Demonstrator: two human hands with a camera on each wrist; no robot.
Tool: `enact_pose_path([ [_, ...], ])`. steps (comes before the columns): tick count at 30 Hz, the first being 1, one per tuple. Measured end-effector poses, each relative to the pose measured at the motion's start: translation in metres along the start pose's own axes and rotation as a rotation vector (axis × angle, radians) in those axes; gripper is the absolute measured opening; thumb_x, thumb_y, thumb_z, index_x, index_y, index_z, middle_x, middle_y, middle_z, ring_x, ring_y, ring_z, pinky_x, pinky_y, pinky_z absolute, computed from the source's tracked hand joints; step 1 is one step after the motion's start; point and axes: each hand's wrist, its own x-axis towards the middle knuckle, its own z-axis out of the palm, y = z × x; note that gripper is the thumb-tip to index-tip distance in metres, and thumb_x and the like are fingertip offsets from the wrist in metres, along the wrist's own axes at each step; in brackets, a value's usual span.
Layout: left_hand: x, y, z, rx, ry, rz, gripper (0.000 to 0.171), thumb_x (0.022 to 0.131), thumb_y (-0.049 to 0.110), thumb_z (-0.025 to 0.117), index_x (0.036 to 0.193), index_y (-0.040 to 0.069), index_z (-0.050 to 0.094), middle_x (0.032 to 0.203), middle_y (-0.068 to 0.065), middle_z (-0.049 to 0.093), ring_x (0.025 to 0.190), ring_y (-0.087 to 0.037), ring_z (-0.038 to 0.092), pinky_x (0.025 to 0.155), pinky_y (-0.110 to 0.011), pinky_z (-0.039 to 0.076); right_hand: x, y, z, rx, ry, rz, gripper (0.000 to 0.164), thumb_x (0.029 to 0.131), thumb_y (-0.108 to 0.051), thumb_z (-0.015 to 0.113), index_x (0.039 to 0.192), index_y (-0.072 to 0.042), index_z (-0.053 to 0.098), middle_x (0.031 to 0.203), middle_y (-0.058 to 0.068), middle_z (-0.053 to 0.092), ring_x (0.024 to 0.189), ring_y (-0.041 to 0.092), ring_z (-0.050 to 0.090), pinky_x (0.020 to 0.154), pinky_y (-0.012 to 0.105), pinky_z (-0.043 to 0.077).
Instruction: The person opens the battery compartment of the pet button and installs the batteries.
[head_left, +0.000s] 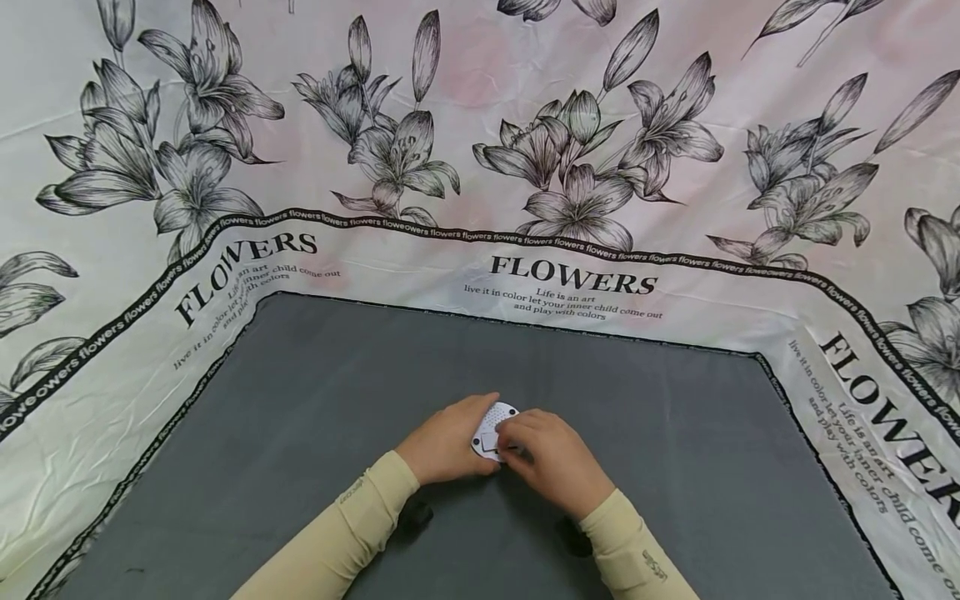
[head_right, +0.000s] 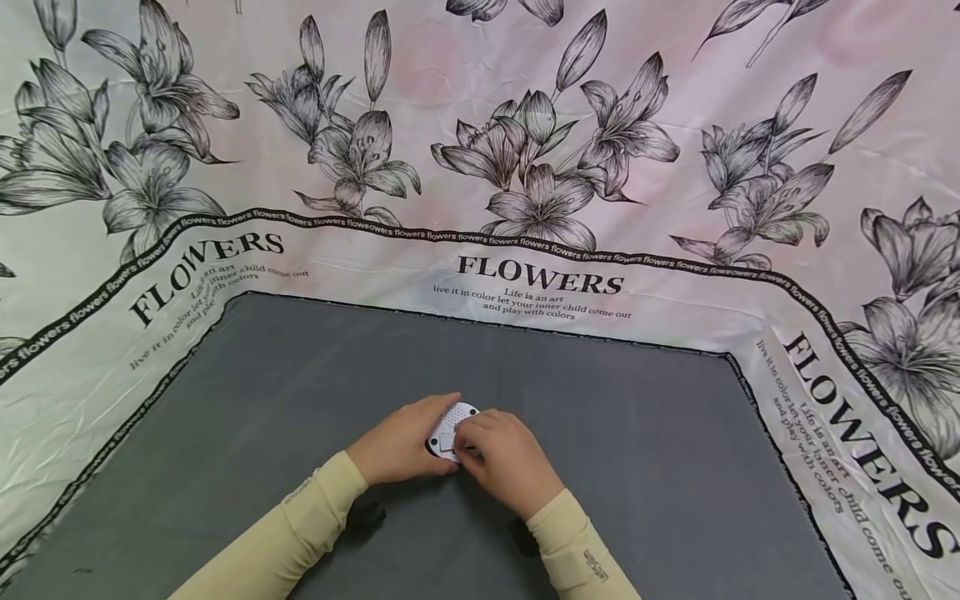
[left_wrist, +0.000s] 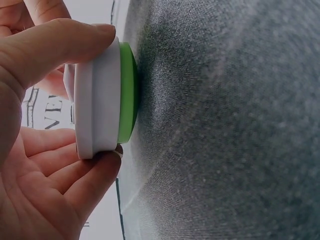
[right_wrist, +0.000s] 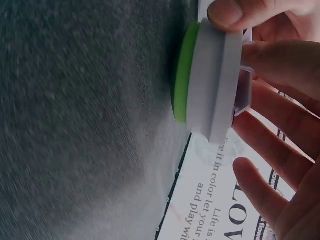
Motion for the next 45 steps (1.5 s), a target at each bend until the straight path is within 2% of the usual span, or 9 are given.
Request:
enact_pose_path([
  [12, 0.0027, 0.0007, -0.0013, 0.032, 0.011, 0.014, 0.095, 0.089, 0.029, 0.088, 0.166, 0.004, 0.039, 0.163, -0.017, 0.053, 0.135, -0.029, 0.062, 0.108, -0.048, 0.054, 0.0008, -0.0072, 0.0, -0.027, 0.044, 0.024, 0.022, 0.084, -0.013, 0.094, 0.092, -0.021, 0.075, 0.094, -0.012, 0.076, 0.089, 0.008, 0.065, 0.081, 0.033, 0.058],
  [19, 0.0012, 0.0024, -0.0012, 0.037, -0.002, -0.007, 0.096, 0.09, 0.032, 0.088, 0.167, 0.005, 0.038, 0.164, -0.015, 0.052, 0.139, -0.03, 0.061, 0.11, -0.048, 0.054, -0.0024, -0.0027, 0.0022, -0.034, 0.052, 0.057, 0.016, 0.088, -0.022, 0.092, 0.1, -0.02, 0.081, 0.109, -0.007, 0.079, 0.101, 0.011, 0.069, 0.085, 0.034, 0.06],
  [25, 0.0008, 0.0045, -0.0015, 0.049, -0.017, -0.036, 0.1, 0.089, 0.036, 0.09, 0.169, 0.008, 0.036, 0.167, -0.013, 0.05, 0.144, -0.029, 0.058, 0.116, -0.049, 0.051, -0.0044, 0.0023, -0.0005, -0.007, 0.062, 0.152, 0.016, 0.089, -0.017, 0.091, 0.101, -0.019, 0.08, 0.13, 0.005, 0.076, 0.118, 0.023, 0.07, 0.094, 0.042, 0.061],
  [29, 0.0002, 0.0061, -0.0023, 0.052, -0.02, -0.04, 0.099, 0.09, 0.036, 0.09, 0.169, 0.009, 0.036, 0.168, -0.013, 0.049, 0.147, -0.031, 0.056, 0.118, -0.05, 0.05, -0.0049, 0.0014, -0.0006, 0.068, 0.011, 0.218, 0.015, 0.092, -0.016, 0.088, 0.102, -0.019, 0.078, 0.14, 0.011, 0.071, 0.114, 0.026, 0.074, 0.089, 0.042, 0.062],
  [34, 0.0, 0.0059, -0.0025, 0.065, -0.012, -0.014, 0.1, 0.089, 0.032, 0.091, 0.169, 0.008, 0.036, 0.168, -0.014, 0.049, 0.148, -0.034, 0.056, 0.117, -0.051, 0.05, -0.0043, -0.0016, 0.003, 0.114, -0.006, 0.261, 0.017, 0.091, -0.01, 0.088, 0.101, -0.018, 0.077, 0.141, 0.01, 0.07, 0.11, 0.025, 0.075, 0.084, 0.04, 0.061],
  [40, 0.0007, 0.005, -0.0024, 0.055, 0.007, 0.007, 0.101, 0.088, 0.028, 0.091, 0.169, 0.006, 0.035, 0.168, -0.015, 0.049, 0.147, -0.034, 0.057, 0.117, -0.051, 0.051, -0.0027, -0.0027, 0.0076, 0.082, 0.017, 0.259, 0.019, 0.089, -0.01, 0.09, 0.102, -0.014, 0.077, 0.138, 0.013, 0.07, 0.112, 0.027, 0.074, 0.087, 0.043, 0.063],
  [45, 0.0018, 0.003, -0.0006, 0.036, -0.002, -0.007, 0.104, 0.087, 0.027, 0.092, 0.17, 0.006, 0.033, 0.169, -0.016, 0.046, 0.15, -0.036, 0.054, 0.119, -0.052, 0.049, -0.0022, -0.0012, 0.007, 0.09, 0.004, 0.308, 0.033, 0.09, -0.017, 0.09, 0.118, -0.012, 0.075, 0.14, 0.013, 0.069, 0.117, 0.028, 0.072, 0.094, 0.045, 0.062],
])
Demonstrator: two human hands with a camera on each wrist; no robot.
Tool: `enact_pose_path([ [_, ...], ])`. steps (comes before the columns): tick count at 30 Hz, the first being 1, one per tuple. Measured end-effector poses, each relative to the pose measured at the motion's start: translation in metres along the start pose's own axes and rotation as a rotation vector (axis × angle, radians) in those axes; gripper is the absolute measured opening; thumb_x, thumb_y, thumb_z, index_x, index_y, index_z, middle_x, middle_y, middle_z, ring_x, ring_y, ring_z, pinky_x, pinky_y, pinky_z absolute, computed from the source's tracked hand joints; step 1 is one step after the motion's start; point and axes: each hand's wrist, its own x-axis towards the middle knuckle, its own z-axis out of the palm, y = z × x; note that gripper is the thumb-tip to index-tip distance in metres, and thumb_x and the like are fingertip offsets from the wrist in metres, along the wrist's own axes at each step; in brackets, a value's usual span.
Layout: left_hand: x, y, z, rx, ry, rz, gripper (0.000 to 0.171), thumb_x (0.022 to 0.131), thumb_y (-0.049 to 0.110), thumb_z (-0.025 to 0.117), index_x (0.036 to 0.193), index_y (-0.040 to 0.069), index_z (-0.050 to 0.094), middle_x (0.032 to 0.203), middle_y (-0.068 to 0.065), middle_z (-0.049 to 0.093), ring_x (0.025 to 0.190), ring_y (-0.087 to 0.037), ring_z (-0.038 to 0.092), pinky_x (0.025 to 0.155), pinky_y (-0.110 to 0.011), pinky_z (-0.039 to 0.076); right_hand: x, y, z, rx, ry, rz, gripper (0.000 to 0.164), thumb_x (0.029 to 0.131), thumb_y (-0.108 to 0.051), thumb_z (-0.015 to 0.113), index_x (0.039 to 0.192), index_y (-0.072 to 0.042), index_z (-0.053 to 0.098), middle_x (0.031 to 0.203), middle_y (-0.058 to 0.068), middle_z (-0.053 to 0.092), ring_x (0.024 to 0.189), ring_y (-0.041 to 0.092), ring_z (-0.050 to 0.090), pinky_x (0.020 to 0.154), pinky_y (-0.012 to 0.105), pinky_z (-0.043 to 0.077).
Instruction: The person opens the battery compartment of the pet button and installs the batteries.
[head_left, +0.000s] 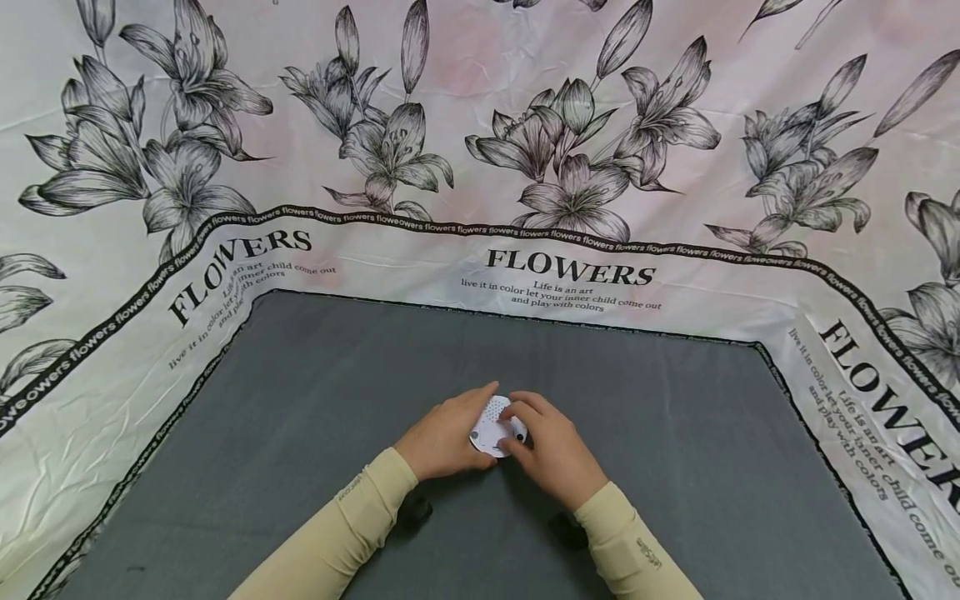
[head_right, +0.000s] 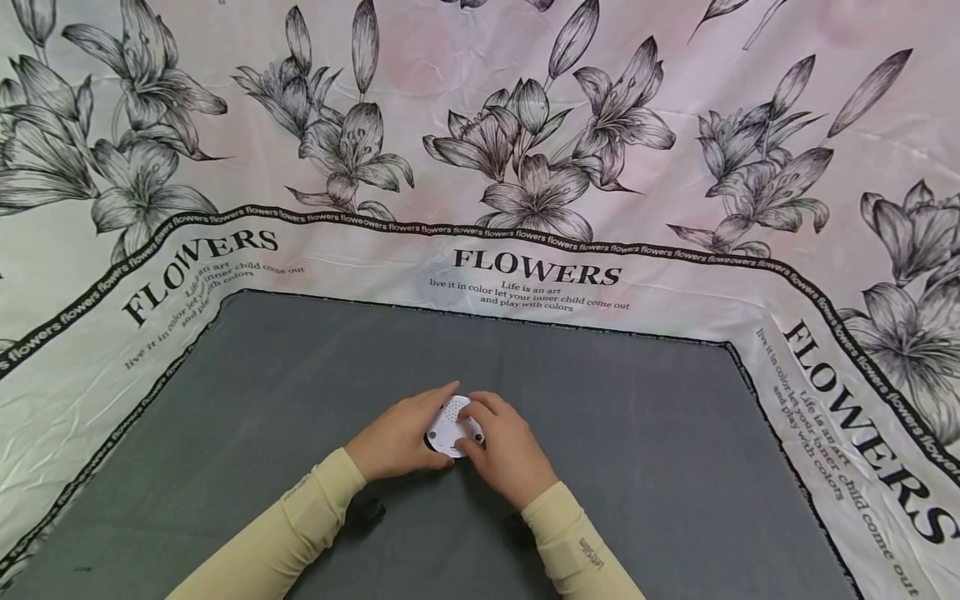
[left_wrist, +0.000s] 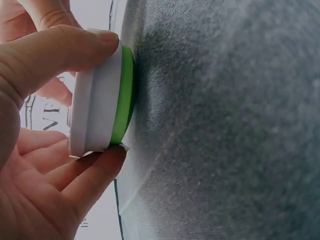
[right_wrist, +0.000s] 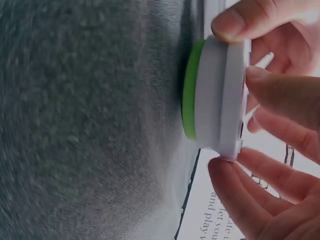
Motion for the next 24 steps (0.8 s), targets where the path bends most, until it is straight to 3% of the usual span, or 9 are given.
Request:
enact_pose_path([
  [3, 0.001, 0.0, 0.001, -0.01, -0.014, -0.028, 0.107, 0.086, 0.029, 0.093, 0.17, 0.004, 0.031, 0.17, -0.018, 0.044, 0.151, -0.036, 0.052, 0.12, -0.053, 0.047, 0.0, 0.002, -0.004, 0.038, -0.017, 0.081, 0.046, 0.094, -0.024, 0.087, 0.133, -0.009, 0.07, 0.139, 0.011, 0.069, 0.109, 0.024, 0.072, 0.091, 0.041, 0.062],
  [5, 0.001, 0.001, 0.001, -0.015, -0.018, -0.048, 0.107, 0.086, 0.031, 0.093, 0.169, 0.002, 0.032, 0.168, -0.019, 0.046, 0.148, -0.035, 0.054, 0.119, -0.052, 0.048, 0.0, 0.003, -0.006, 0.06, -0.038, 0.13, 0.052, 0.097, -0.028, 0.084, 0.141, -0.007, 0.067, 0.129, 0.009, 0.072, 0.098, 0.019, 0.069, 0.084, 0.036, 0.06],
  [12, -0.001, 0.001, 0.0, -0.022, 0.009, -0.112, 0.102, 0.082, 0.036, 0.096, 0.163, 0.001, 0.045, 0.152, -0.019, 0.059, 0.123, -0.028, 0.063, 0.102, -0.047, 0.055, 0.001, 0.006, -0.009, 0.153, -0.149, 0.236, 0.053, 0.102, -0.03, 0.078, 0.147, -0.009, 0.064, 0.096, -0.002, 0.071, 0.073, 0.005, 0.059, 0.066, 0.024, 0.051],
  [17, 0.0, 0.001, 0.001, -0.073, 0.014, -0.146, 0.1, 0.079, 0.031, 0.099, 0.163, 0.01, 0.048, 0.148, -0.017, 0.063, 0.118, -0.026, 0.064, 0.098, -0.045, 0.054, 0.001, 0.007, -0.009, 0.199, -0.145, 0.236, 0.054, 0.102, -0.029, 0.077, 0.15, -0.008, 0.063, 0.11, 0.002, 0.075, 0.071, 0.002, 0.059, 0.064, 0.023, 0.052],
  [20, 0.001, 0.001, 0.0, -0.108, 0.019, -0.141, 0.101, 0.078, 0.024, 0.1, 0.163, 0.012, 0.047, 0.148, -0.016, 0.063, 0.12, -0.027, 0.063, 0.099, -0.046, 0.054, 0.0, 0.007, -0.01, 0.205, -0.118, 0.224, 0.053, 0.103, -0.027, 0.077, 0.15, -0.007, 0.063, 0.125, 0.005, 0.075, 0.075, 0.001, 0.062, 0.066, 0.022, 0.053],
  [24, 0.001, 0.004, -0.002, -0.137, 0.042, -0.123, 0.103, 0.078, 0.023, 0.099, 0.165, 0.014, 0.044, 0.145, -0.016, 0.063, 0.115, -0.027, 0.063, 0.094, -0.046, 0.055, -0.001, 0.007, -0.013, 0.212, -0.075, 0.222, 0.051, 0.102, -0.026, 0.077, 0.149, -0.008, 0.065, 0.133, 0.007, 0.074, 0.084, 0.005, 0.07, 0.07, 0.022, 0.057],
])
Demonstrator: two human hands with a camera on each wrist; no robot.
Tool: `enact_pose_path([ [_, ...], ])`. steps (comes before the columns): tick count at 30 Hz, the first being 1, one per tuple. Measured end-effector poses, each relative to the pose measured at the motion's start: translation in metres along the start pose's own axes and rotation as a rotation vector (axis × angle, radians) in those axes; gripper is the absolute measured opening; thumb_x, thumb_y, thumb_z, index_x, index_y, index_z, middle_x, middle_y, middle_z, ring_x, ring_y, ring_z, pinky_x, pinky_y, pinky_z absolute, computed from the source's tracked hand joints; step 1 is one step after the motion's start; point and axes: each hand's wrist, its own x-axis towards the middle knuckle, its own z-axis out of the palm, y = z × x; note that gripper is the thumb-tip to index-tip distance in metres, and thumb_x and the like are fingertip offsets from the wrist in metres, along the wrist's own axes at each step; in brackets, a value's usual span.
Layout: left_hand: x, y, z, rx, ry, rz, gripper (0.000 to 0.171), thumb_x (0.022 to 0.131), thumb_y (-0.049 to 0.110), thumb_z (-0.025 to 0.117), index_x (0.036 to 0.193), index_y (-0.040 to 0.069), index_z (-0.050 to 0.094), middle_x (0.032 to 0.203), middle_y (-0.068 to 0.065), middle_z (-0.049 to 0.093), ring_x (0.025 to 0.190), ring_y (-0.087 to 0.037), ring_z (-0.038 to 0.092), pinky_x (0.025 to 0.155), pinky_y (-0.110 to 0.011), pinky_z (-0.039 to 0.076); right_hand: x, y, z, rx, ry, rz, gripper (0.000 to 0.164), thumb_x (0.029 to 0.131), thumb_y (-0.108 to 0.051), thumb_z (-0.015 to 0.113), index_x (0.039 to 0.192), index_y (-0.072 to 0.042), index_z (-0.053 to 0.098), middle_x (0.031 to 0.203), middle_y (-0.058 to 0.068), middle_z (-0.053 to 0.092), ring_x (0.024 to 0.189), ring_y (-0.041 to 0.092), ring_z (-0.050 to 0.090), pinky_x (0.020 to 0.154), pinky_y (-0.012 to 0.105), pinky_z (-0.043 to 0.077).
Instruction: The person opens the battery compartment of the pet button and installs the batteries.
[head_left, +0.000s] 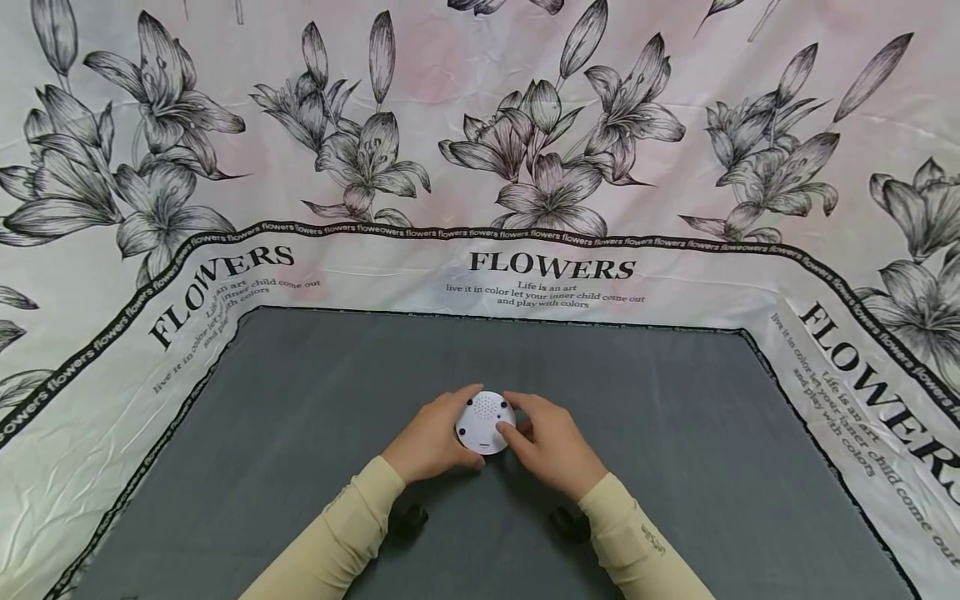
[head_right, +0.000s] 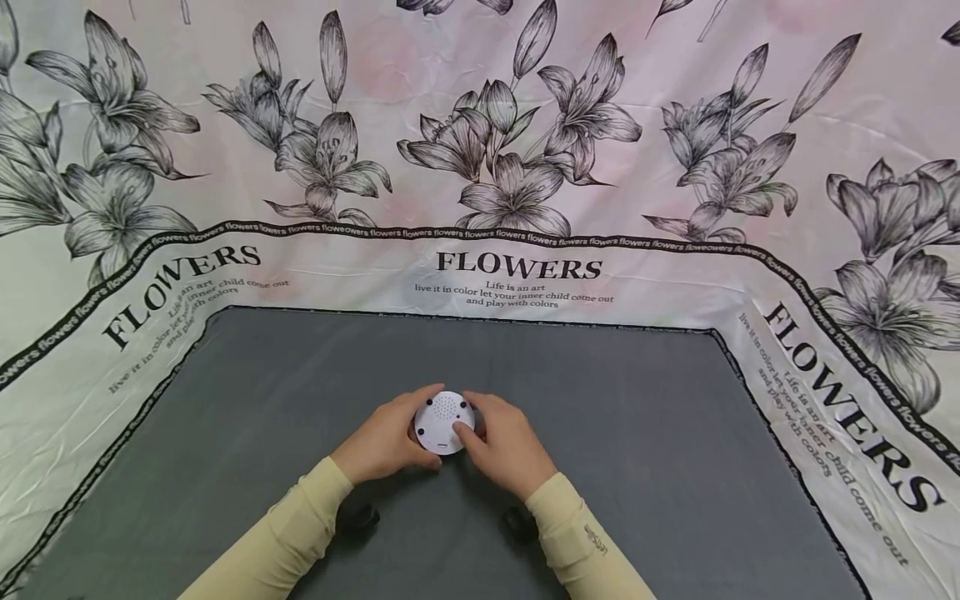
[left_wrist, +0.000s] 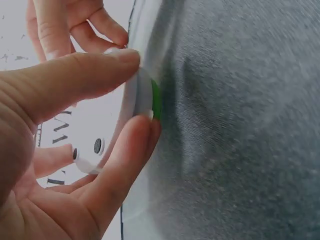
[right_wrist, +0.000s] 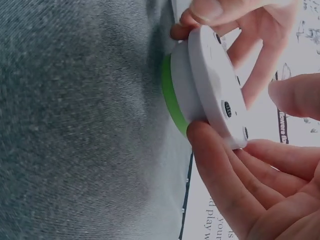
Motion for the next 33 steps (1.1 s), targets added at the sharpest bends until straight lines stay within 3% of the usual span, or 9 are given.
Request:
enact_pose_path([
  [6, 0.0, 0.005, -0.002, -0.115, 0.052, 0.028, 0.089, 0.09, 0.03, 0.09, 0.164, 0.017, 0.043, 0.138, -0.011, 0.063, 0.102, -0.02, 0.065, 0.083, -0.037, 0.058, 0.0, -0.003, -0.005, 0.055, 0.048, 0.004, 0.047, 0.104, -0.025, 0.075, 0.148, -0.011, 0.064, 0.133, 0.007, 0.07, 0.097, 0.016, 0.077, 0.08, 0.029, 0.063],
  [10, -0.001, 0.008, -0.003, -0.224, 0.059, 0.038, 0.075, 0.096, 0.035, 0.083, 0.157, 0.018, 0.043, 0.14, -0.007, 0.062, 0.102, -0.018, 0.069, 0.085, -0.035, 0.06, 0.0, -0.004, -0.008, 0.089, 0.054, 0.008, 0.041, 0.104, -0.025, 0.075, 0.142, -0.015, 0.063, 0.133, 0.007, 0.068, 0.1, 0.017, 0.077, 0.083, 0.032, 0.064],
  [15, -0.003, 0.01, -0.005, -0.266, 0.08, 0.008, 0.06, 0.102, 0.046, 0.074, 0.145, 0.017, 0.044, 0.141, -0.01, 0.059, 0.101, -0.017, 0.069, 0.085, -0.035, 0.058, 0.0, -0.004, -0.01, 0.124, 0.04, 0.022, 0.031, 0.104, -0.027, 0.075, 0.13, -0.019, 0.06, 0.129, 0.006, 0.069, 0.102, 0.017, 0.079, 0.084, 0.035, 0.065],
  [22, -0.001, 0.007, -0.005, -0.277, 0.077, -0.015, 0.042, 0.107, 0.048, 0.067, 0.127, 0.014, 0.051, 0.108, -0.01, 0.066, 0.079, -0.017, 0.061, 0.069, -0.033, 0.05, 0.0, -0.003, -0.009, 0.153, 0.055, 0.028, 0.021, 0.106, -0.034, 0.073, 0.115, -0.02, 0.06, 0.125, 0.003, 0.071, 0.107, 0.018, 0.078, 0.09, 0.037, 0.065],
  [28, 0.001, 0.0, -0.005, -0.257, 0.041, 0.044, 0.034, 0.103, 0.031, 0.077, 0.123, 0.014, 0.054, 0.136, -0.01, 0.064, 0.098, -0.019, 0.064, 0.082, -0.034, 0.055, 0.001, -0.002, -0.008, 0.194, 0.018, 0.046, 0.021, 0.1, -0.024, 0.081, 0.105, -0.017, 0.061, 0.139, 0.009, 0.071, 0.115, 0.023, 0.077, 0.096, 0.036, 0.063],
  [33, 0.003, -0.005, -0.001, -0.14, -0.003, 0.111, 0.059, 0.099, 0.023, 0.082, 0.147, 0.011, 0.05, 0.147, -0.012, 0.056, 0.12, -0.022, 0.061, 0.101, -0.044, 0.054, 0.002, 0.0, -0.003, 0.176, 0.008, 0.052, 0.035, 0.087, -0.009, 0.091, 0.104, -0.015, 0.061, 0.141, 0.012, 0.068, 0.117, 0.027, 0.076, 0.096, 0.036, 0.063],
])
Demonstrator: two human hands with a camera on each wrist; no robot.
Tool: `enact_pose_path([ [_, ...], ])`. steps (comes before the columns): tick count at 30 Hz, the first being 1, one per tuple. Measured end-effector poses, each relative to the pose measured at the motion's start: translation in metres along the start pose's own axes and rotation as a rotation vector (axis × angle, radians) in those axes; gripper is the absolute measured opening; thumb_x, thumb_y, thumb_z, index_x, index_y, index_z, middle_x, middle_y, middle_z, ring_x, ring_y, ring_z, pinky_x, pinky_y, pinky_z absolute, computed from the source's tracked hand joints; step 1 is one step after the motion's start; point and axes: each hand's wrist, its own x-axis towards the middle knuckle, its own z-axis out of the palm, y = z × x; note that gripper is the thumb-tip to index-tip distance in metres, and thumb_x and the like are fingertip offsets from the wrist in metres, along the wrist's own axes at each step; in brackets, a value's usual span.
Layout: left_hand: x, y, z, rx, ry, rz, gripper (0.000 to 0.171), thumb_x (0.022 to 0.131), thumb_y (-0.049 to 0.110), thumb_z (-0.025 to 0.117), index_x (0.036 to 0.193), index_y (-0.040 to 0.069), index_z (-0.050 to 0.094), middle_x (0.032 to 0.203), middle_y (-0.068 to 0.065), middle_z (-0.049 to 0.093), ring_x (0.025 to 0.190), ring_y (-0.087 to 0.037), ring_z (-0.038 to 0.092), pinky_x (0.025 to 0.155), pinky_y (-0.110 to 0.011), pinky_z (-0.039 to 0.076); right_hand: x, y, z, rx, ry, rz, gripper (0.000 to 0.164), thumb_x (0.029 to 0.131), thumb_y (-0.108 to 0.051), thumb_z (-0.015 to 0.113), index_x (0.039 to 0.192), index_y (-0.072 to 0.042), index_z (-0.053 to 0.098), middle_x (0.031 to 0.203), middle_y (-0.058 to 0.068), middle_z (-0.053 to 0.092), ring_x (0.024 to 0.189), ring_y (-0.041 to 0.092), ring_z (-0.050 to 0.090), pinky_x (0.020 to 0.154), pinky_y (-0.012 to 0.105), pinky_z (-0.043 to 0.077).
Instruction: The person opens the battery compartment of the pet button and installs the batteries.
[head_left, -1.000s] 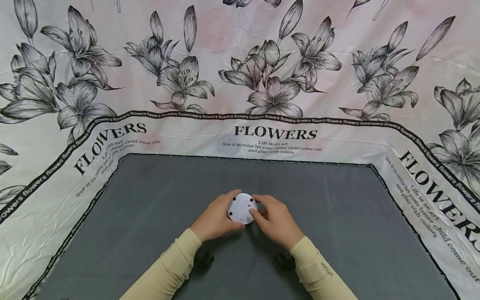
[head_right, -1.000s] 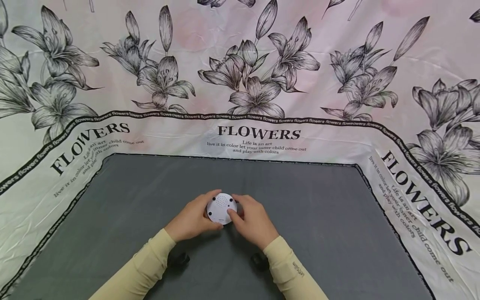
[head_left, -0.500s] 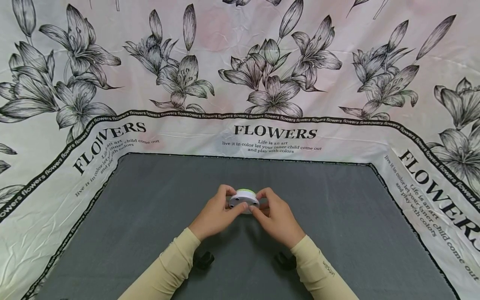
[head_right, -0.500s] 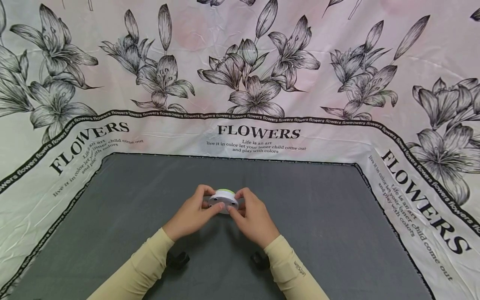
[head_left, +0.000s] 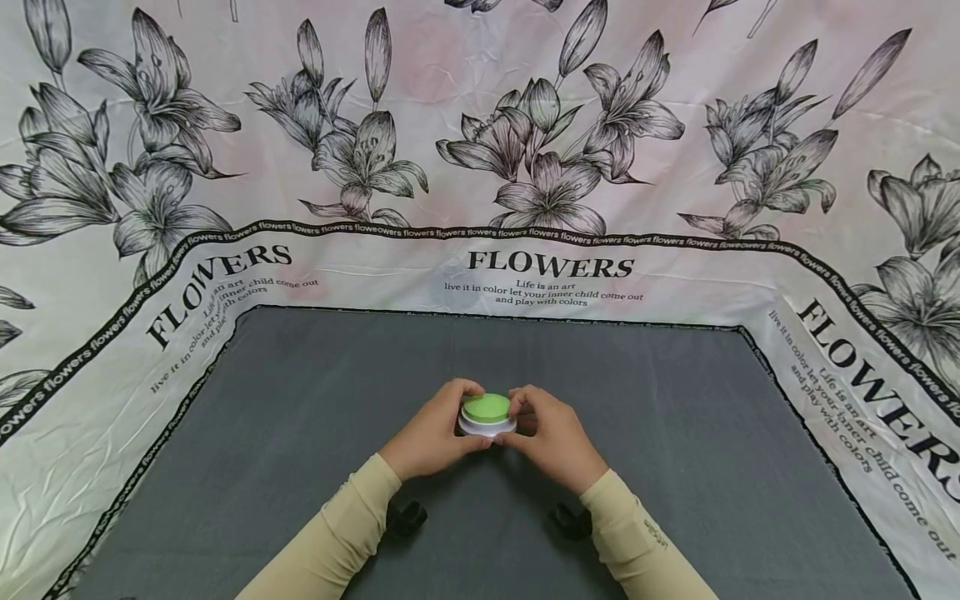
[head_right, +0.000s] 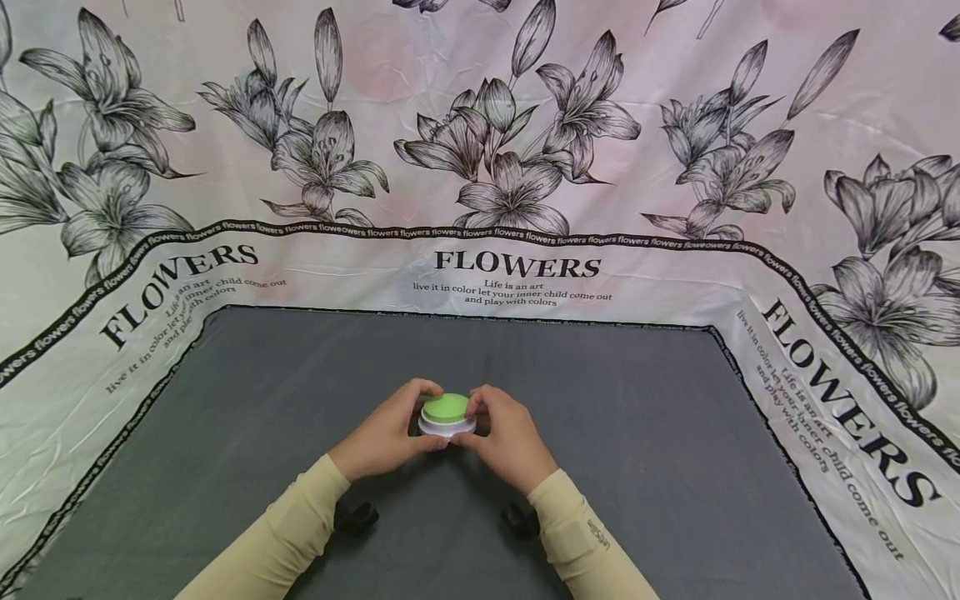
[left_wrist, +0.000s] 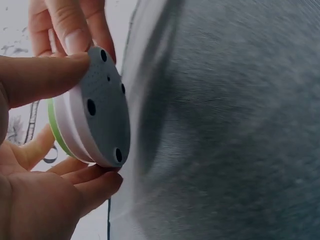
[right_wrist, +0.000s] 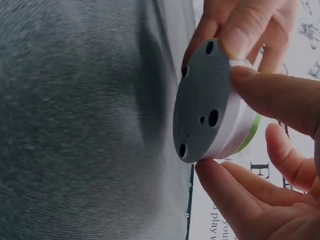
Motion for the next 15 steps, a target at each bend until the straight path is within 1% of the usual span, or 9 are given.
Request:
enact_pose_path([
  [3, -0.001, -0.004, 0.003, 0.066, -0.027, 0.015, 0.074, 0.098, 0.021, 0.083, 0.158, 0.008, 0.042, 0.154, -0.015, 0.052, 0.13, -0.025, 0.059, 0.107, -0.047, 0.052, 0.001, 0.002, 0.007, -0.051, -0.008, -0.024, 0.038, 0.084, -0.006, 0.093, 0.104, -0.014, 0.061, 0.139, 0.012, 0.067, 0.12, 0.026, 0.072, 0.097, 0.036, 0.063],
  [6, -0.001, -0.007, 0.005, 0.102, -0.04, 0.002, 0.084, 0.097, 0.019, 0.084, 0.165, 0.006, 0.036, 0.159, -0.018, 0.048, 0.136, -0.028, 0.057, 0.112, -0.049, 0.051, 0.001, 0.003, 0.013, -0.111, -0.03, -0.064, 0.037, 0.084, -0.006, 0.093, 0.104, -0.013, 0.062, 0.137, 0.012, 0.065, 0.119, 0.025, 0.069, 0.096, 0.037, 0.062],
  [10, 0.001, -0.011, 0.008, 0.133, -0.042, -0.025, 0.094, 0.095, 0.017, 0.086, 0.169, 0.005, 0.03, 0.163, -0.019, 0.045, 0.144, -0.031, 0.054, 0.116, -0.05, 0.049, 0.002, 0.005, 0.018, -0.186, -0.041, -0.112, 0.036, 0.086, -0.006, 0.092, 0.102, -0.013, 0.06, 0.136, 0.012, 0.063, 0.108, 0.023, 0.067, 0.088, 0.038, 0.061],
  [15, 0.001, -0.016, 0.014, 0.146, -0.038, -0.043, 0.1, 0.092, 0.015, 0.089, 0.171, 0.006, 0.028, 0.164, -0.019, 0.045, 0.145, -0.033, 0.055, 0.117, -0.05, 0.049, 0.0, 0.009, 0.022, -0.247, -0.052, -0.135, 0.036, 0.087, -0.007, 0.091, 0.102, -0.013, 0.059, 0.132, 0.011, 0.063, 0.095, 0.019, 0.063, 0.081, 0.033, 0.056],
])
